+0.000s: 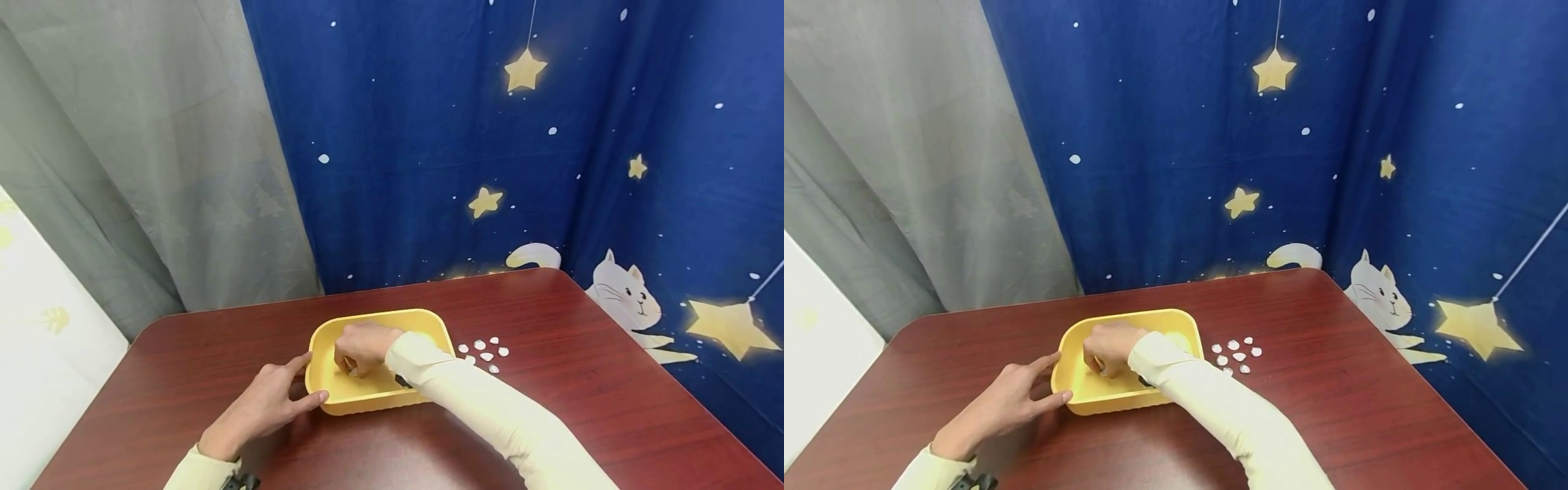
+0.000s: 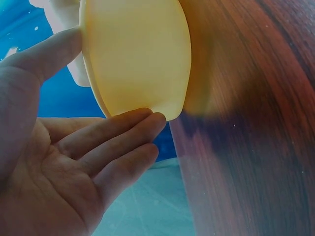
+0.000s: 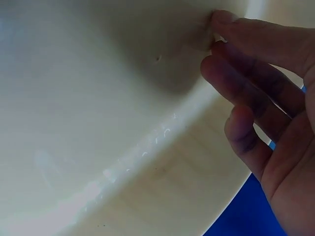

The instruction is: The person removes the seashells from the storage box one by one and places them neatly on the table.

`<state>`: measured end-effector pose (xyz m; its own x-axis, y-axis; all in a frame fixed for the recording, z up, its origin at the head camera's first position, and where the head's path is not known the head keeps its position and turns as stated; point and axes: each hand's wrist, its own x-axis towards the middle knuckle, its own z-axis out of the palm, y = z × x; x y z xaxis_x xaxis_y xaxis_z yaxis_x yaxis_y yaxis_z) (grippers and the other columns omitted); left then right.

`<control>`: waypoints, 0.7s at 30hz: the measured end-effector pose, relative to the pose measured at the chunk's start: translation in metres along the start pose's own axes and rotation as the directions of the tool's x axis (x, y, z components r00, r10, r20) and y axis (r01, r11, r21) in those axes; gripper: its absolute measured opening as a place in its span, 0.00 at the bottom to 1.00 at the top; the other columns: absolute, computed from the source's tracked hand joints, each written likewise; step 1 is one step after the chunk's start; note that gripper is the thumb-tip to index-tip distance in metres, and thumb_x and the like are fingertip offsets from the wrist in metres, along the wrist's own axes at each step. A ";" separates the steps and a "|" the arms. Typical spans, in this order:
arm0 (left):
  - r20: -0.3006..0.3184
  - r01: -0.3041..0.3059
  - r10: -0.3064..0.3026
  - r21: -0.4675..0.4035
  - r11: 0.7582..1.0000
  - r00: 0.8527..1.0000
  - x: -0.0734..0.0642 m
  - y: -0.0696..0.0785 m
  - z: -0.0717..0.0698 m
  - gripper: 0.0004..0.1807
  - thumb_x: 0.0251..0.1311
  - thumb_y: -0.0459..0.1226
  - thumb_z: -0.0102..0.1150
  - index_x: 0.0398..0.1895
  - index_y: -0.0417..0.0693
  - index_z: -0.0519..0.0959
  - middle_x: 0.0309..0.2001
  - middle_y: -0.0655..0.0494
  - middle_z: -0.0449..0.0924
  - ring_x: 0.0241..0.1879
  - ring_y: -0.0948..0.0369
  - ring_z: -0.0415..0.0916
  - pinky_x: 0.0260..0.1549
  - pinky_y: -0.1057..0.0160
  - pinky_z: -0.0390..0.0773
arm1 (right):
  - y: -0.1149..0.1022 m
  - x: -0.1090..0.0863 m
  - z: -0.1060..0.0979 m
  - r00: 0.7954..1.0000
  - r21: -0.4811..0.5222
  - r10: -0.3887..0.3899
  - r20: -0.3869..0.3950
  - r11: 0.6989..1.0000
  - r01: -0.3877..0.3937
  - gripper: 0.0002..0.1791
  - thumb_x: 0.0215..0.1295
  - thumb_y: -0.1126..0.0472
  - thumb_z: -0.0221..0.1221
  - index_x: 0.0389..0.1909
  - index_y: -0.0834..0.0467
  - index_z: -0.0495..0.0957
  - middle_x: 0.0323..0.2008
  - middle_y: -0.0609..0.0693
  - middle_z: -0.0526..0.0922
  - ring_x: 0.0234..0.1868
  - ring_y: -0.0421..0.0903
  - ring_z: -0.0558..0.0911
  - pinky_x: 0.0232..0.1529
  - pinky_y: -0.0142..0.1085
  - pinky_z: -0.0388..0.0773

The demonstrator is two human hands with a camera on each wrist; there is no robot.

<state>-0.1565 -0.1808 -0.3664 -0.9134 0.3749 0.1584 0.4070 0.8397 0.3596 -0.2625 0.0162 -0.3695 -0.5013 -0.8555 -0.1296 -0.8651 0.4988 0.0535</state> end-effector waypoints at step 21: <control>0.035 0.024 -0.024 -0.023 0.999 0.999 0.000 0.001 -0.001 0.45 0.56 0.56 0.70 0.66 0.32 0.71 0.51 0.44 0.87 0.48 0.58 0.87 0.46 0.55 0.85 | 0.017 -0.038 -0.040 0.997 -0.033 0.048 -0.063 0.998 -0.050 0.07 0.56 0.62 0.68 0.31 0.44 0.87 0.27 0.38 0.84 0.30 0.37 0.77 0.32 0.30 0.76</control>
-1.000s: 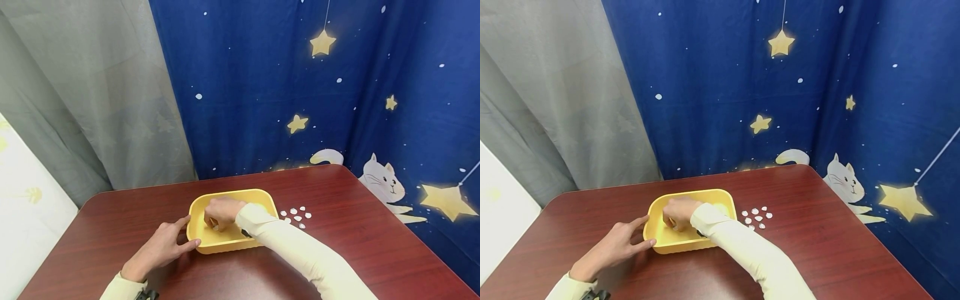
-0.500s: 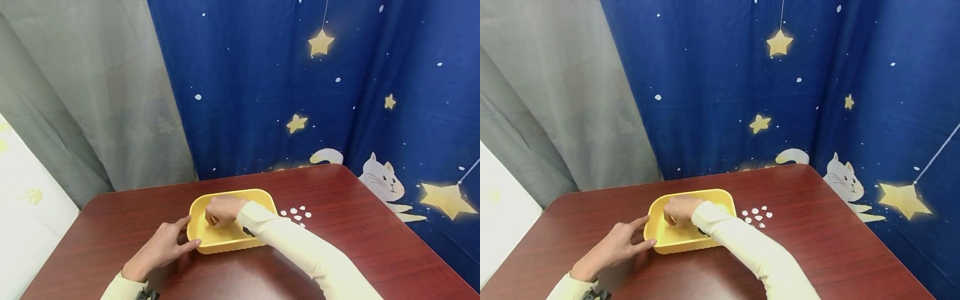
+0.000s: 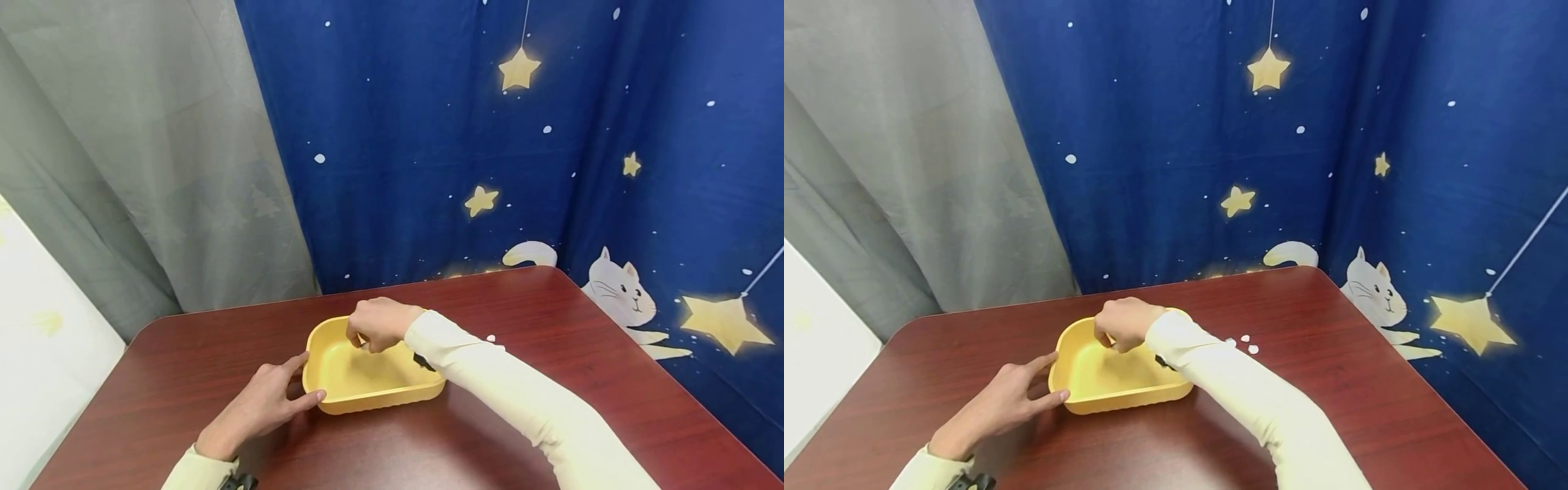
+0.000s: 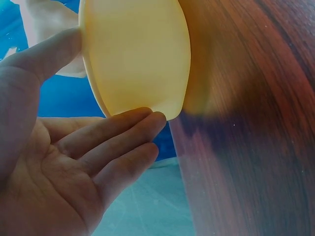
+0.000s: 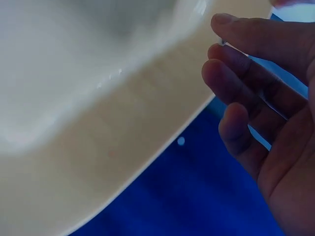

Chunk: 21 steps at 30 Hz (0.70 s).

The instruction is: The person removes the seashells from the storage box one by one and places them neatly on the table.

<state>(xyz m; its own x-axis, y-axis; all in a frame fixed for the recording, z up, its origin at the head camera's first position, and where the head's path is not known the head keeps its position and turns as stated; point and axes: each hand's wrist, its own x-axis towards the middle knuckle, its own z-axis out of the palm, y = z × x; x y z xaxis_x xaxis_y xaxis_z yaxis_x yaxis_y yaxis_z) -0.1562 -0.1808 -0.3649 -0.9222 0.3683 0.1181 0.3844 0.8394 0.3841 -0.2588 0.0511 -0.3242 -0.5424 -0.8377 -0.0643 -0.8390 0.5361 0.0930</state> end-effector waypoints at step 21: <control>0.016 0.047 -0.047 -0.022 0.999 0.999 0.002 0.001 0.003 0.44 0.56 0.54 0.70 0.68 0.33 0.70 0.56 0.41 0.84 0.52 0.54 0.86 0.49 0.53 0.85 | 0.026 -0.063 -0.006 0.992 0.089 0.086 -0.094 0.993 -0.078 0.07 0.56 0.64 0.66 0.31 0.48 0.86 0.25 0.39 0.80 0.29 0.37 0.76 0.31 0.30 0.74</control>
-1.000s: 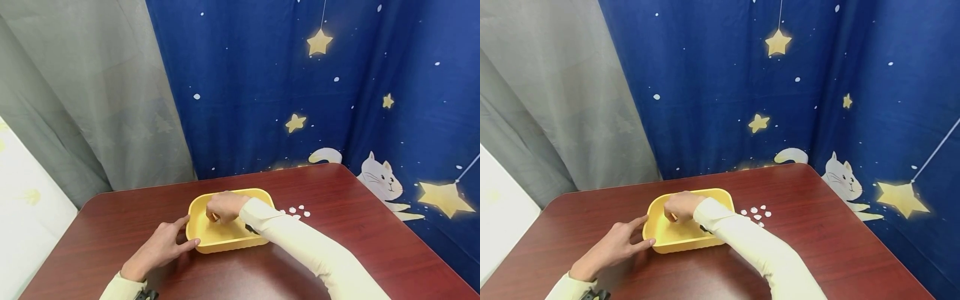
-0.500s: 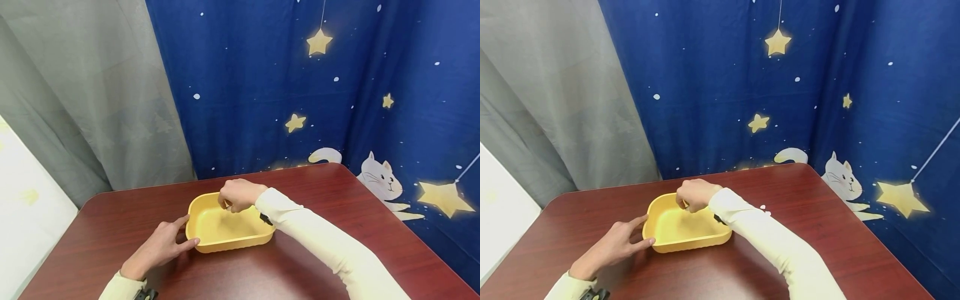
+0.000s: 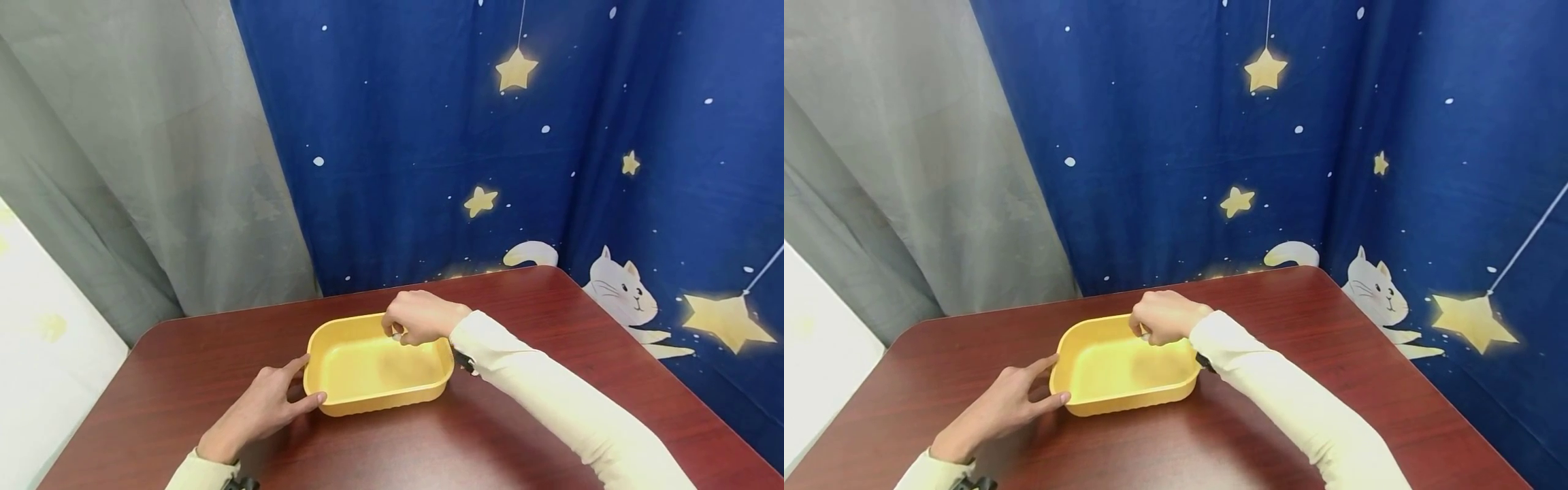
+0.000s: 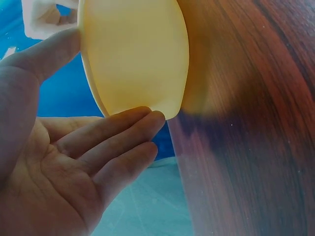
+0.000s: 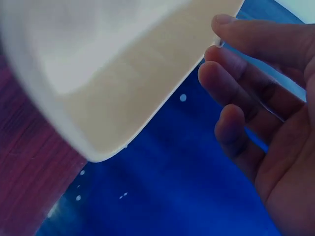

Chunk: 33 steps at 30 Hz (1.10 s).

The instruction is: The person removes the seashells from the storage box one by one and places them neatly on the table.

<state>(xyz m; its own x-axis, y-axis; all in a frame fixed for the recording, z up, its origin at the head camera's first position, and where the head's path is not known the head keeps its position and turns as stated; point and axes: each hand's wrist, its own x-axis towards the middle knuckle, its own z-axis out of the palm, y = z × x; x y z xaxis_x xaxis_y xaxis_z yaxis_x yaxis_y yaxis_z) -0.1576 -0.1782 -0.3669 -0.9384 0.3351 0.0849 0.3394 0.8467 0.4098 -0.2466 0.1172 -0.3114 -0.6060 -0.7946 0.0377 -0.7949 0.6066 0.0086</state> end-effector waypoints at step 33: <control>-0.034 -0.031 0.031 0.000 1.000 0.999 -0.002 -0.001 0.003 0.45 0.57 0.57 0.68 0.68 0.35 0.71 0.55 0.44 0.85 0.52 0.56 0.86 0.50 0.53 0.84 | 0.052 -0.109 0.027 0.962 0.159 0.208 -0.177 0.971 -0.181 0.09 0.51 0.67 0.69 0.30 0.47 0.85 0.23 0.36 0.81 0.27 0.38 0.80 0.32 0.28 0.75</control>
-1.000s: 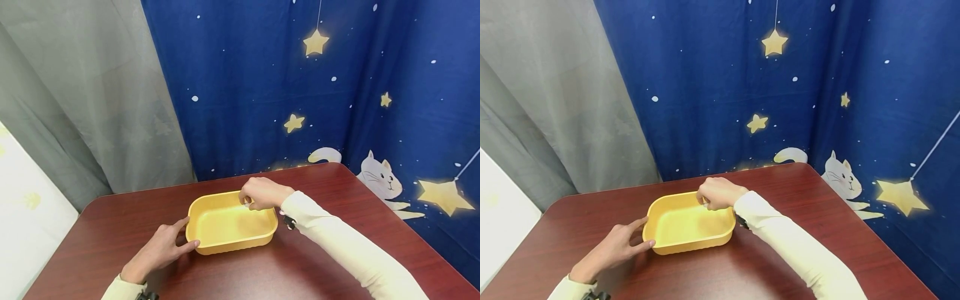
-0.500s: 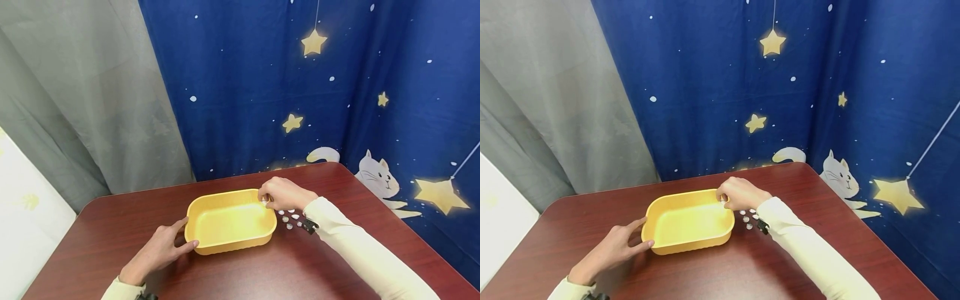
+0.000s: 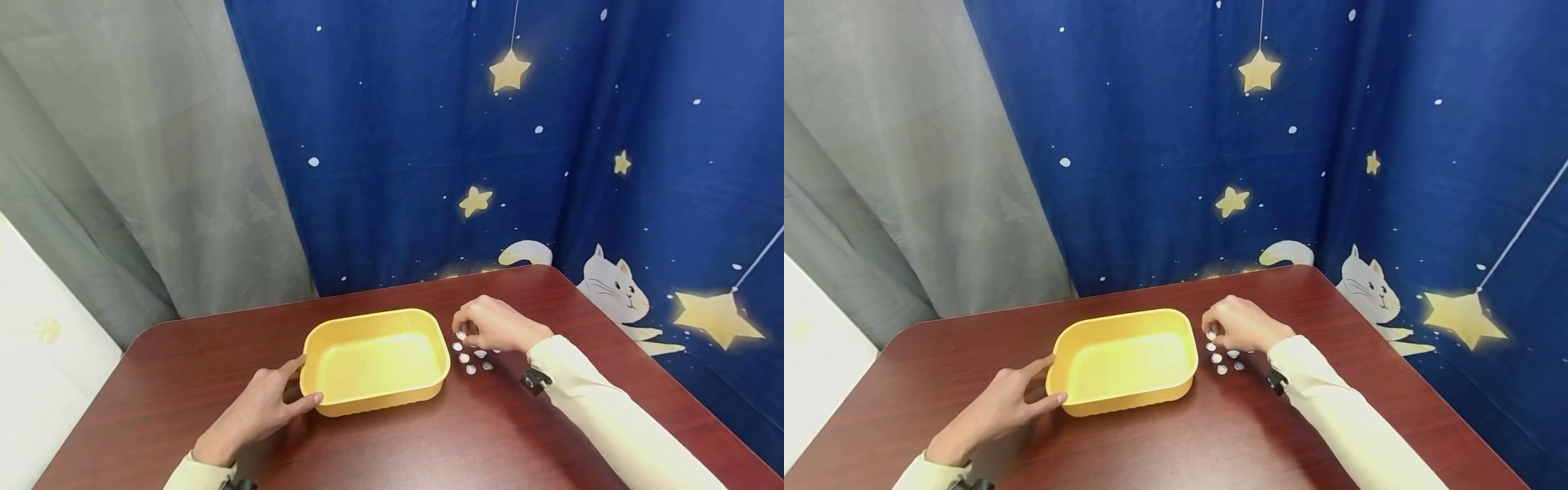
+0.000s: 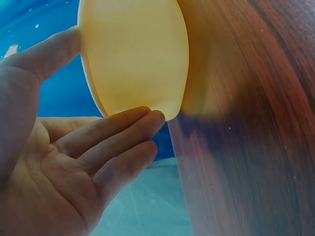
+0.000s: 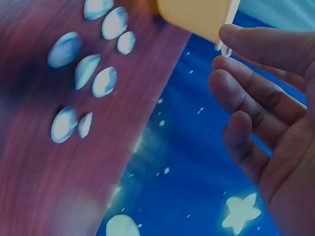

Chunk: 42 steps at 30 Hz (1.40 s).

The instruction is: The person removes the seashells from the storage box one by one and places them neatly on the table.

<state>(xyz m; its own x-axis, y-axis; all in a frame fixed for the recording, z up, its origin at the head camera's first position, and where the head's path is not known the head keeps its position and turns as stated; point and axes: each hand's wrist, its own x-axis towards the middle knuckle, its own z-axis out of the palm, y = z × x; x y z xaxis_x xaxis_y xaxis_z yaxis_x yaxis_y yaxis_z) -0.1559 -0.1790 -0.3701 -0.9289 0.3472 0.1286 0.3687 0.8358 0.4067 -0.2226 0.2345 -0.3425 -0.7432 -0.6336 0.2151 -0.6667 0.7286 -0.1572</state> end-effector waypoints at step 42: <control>0.036 0.028 -0.027 -0.007 1.000 0.999 0.003 -0.001 -0.003 0.47 0.55 0.59 0.69 0.69 0.34 0.70 0.59 0.42 0.82 0.53 0.54 0.85 0.50 0.51 0.84 | 0.044 -0.066 0.031 0.969 -0.013 0.234 0.075 0.972 -0.234 0.09 0.53 0.64 0.70 0.21 0.48 0.81 0.14 0.36 0.70 0.19 0.32 0.67 0.24 0.27 0.65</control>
<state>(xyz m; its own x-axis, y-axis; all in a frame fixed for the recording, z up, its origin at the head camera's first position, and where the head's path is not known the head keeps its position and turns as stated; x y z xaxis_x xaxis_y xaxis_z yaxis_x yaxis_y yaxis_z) -0.1590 -0.1797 -0.3675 -0.9369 0.3392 0.0850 0.3427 0.8423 0.4160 -0.2047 0.3000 -0.3935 -0.8807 -0.4631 0.0993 -0.4736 0.8599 -0.1903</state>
